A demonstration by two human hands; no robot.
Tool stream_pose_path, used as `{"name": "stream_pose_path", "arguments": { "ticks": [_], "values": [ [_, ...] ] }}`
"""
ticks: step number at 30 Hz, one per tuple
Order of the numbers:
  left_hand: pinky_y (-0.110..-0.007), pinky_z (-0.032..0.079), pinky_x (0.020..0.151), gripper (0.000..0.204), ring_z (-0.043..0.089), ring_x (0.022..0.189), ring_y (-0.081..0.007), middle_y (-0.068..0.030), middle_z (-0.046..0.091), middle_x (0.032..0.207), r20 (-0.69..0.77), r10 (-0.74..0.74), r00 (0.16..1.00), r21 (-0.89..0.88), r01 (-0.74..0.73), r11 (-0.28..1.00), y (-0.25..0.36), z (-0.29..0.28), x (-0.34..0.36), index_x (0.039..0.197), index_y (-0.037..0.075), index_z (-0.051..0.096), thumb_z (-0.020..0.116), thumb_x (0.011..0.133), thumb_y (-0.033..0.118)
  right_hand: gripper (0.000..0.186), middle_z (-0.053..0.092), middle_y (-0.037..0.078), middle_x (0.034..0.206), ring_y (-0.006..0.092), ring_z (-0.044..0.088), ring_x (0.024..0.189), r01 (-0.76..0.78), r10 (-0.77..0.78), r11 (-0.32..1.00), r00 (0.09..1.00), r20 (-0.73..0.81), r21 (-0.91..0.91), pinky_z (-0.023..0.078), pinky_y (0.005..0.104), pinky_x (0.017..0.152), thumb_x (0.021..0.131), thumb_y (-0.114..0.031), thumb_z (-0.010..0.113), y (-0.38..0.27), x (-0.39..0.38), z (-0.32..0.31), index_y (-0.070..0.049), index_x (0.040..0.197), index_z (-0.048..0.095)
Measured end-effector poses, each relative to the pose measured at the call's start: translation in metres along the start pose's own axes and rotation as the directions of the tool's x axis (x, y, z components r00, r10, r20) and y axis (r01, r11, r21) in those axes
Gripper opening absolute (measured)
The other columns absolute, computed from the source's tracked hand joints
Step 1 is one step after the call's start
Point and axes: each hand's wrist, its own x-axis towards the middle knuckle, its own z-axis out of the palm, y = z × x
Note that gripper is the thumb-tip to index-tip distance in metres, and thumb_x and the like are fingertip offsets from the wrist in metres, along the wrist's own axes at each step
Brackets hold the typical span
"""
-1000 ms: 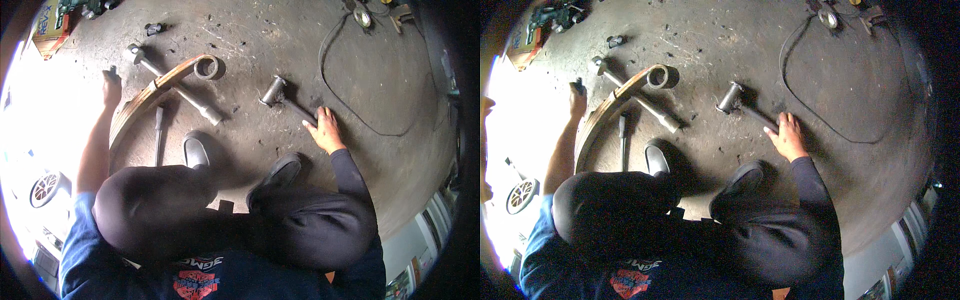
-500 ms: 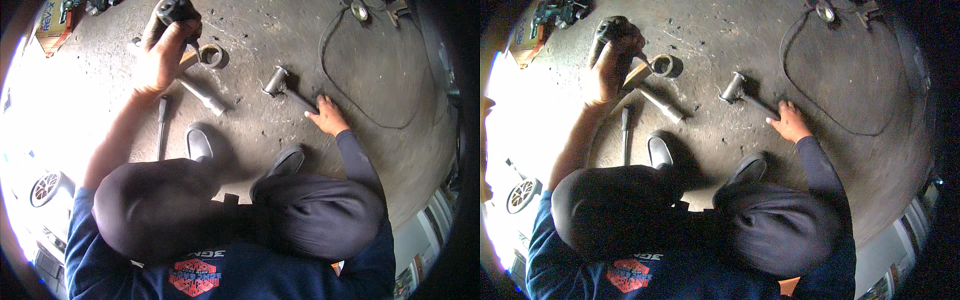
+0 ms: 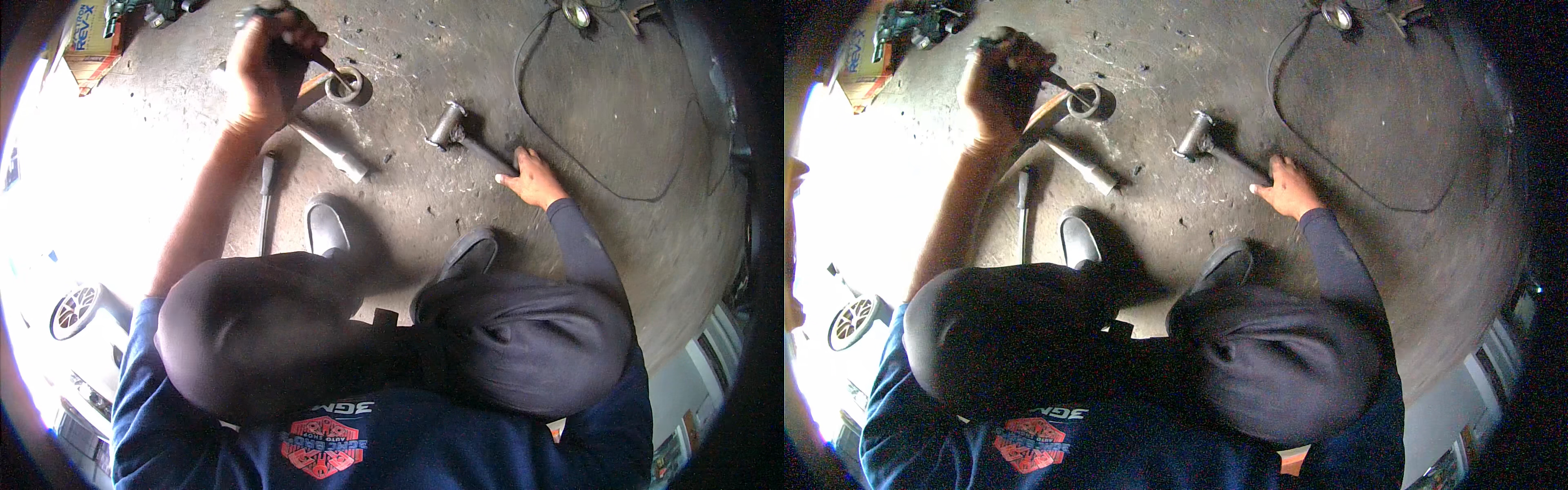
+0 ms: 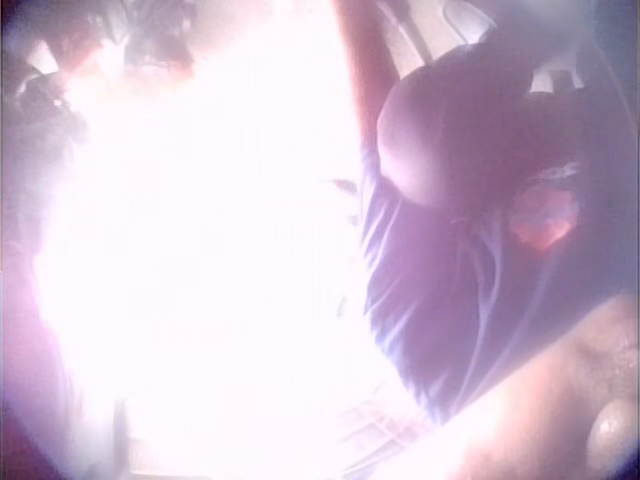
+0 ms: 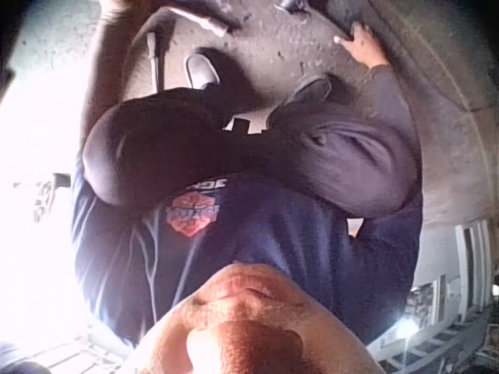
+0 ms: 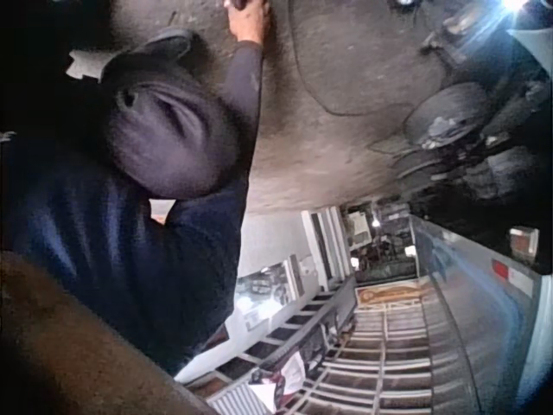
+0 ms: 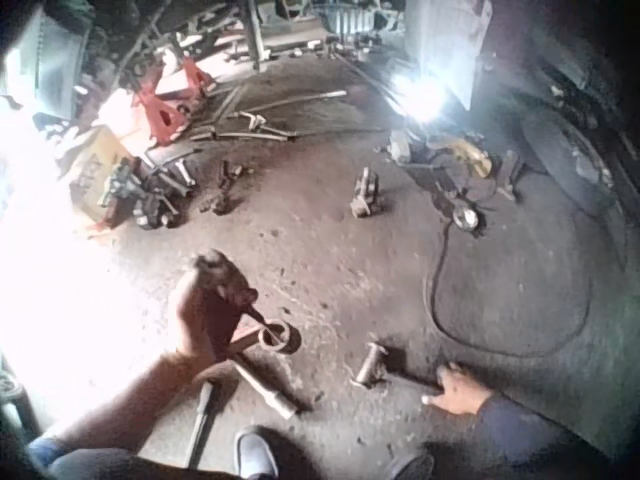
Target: The person sits on the floor and uses a hammer to strike a metal part. They then walk to a bench grinder and grind a small metal piece, producing sparks.
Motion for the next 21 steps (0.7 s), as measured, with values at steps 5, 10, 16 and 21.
{"name": "stream_pose_path", "arguments": {
  "ticks": [5, 10, 16, 21],
  "values": [
    [-0.039, 0.044, 0.089, 0.02, 0.047, 0.08, -0.02, -0.0024, 0.047, 0.078, 0.041, -0.1, 0.994, -0.591, 0.105, 0.8, 0.038, -0.008, 0.004, 0.082, 0.011, 0.048, 0.063, 0.091, 0.02, 0.088, 0.058, 0.038, 0.142, 0.0506, 0.056, 0.135, -0.011, 0.012, 1.0, 1.0, -0.012, 0.018, 0.047, 0.0517, 0.115, 0.088, -0.049, 0.085, -0.002, 0.0, -0.001, 0.011, 0.143, 0.052],
    [-0.04, 0.044, 0.083, 0.016, 0.048, 0.071, -0.0178, -0.0021, 0.046, 0.076, 0.015, -0.105, 0.994, -0.761, 0.079, 0.644, 0.051, -0.009, -0.003, 0.083, 0.008, 0.048, 0.062, 0.09, 0.012, 0.089, 0.057, 0.038, 0.143, 0.0502, 0.057, 0.136, -0.033, 0.032, 0.999, 0.997, -0.068, -0.02, 0.047, 0.0515, 0.114, 0.087, -0.049, 0.085, -0.004, -0.001, 0.003, 0.011, 0.144, 0.051],
    [-0.041, 0.046, 0.09, 0.016, 0.052, 0.073, -0.0189, -0.0038, 0.052, 0.078, 0.059, -0.092, 0.994, -0.798, 0.102, 0.594, 0.059, -0.01, -0.009, 0.083, 0.007, 0.051, 0.063, 0.091, 0.013, 0.101, 0.047, 0.038, 0.157, 0.047, 0.044, 0.151, -0.117, 0.115, 0.993, 0.99, 0.081, 0.024, 0.038, 0.0471, 0.125, 0.089, -0.05, 0.084, -0.015, -0.002, -0.012, 0.012, 0.156, 0.041],
    [-0.042, 0.046, 0.09, 0.018, 0.053, 0.073, -0.0194, -0.0041, 0.052, 0.078, 0.023, -0.121, 0.992, -0.805, 0.091, 0.587, 0.057, -0.021, -0.01, 0.083, 0.007, 0.051, 0.064, 0.091, 0.016, 0.1, 0.05, 0.036, 0.155, 0.0465, 0.048, 0.147, -0.139, 0.136, 0.99, 0.987, 0.085, 0.037, 0.041, 0.0474, 0.123, 0.088, -0.049, 0.085, -0.021, -0.005, -0.014, 0.012, 0.155, 0.042]
  ]
}}
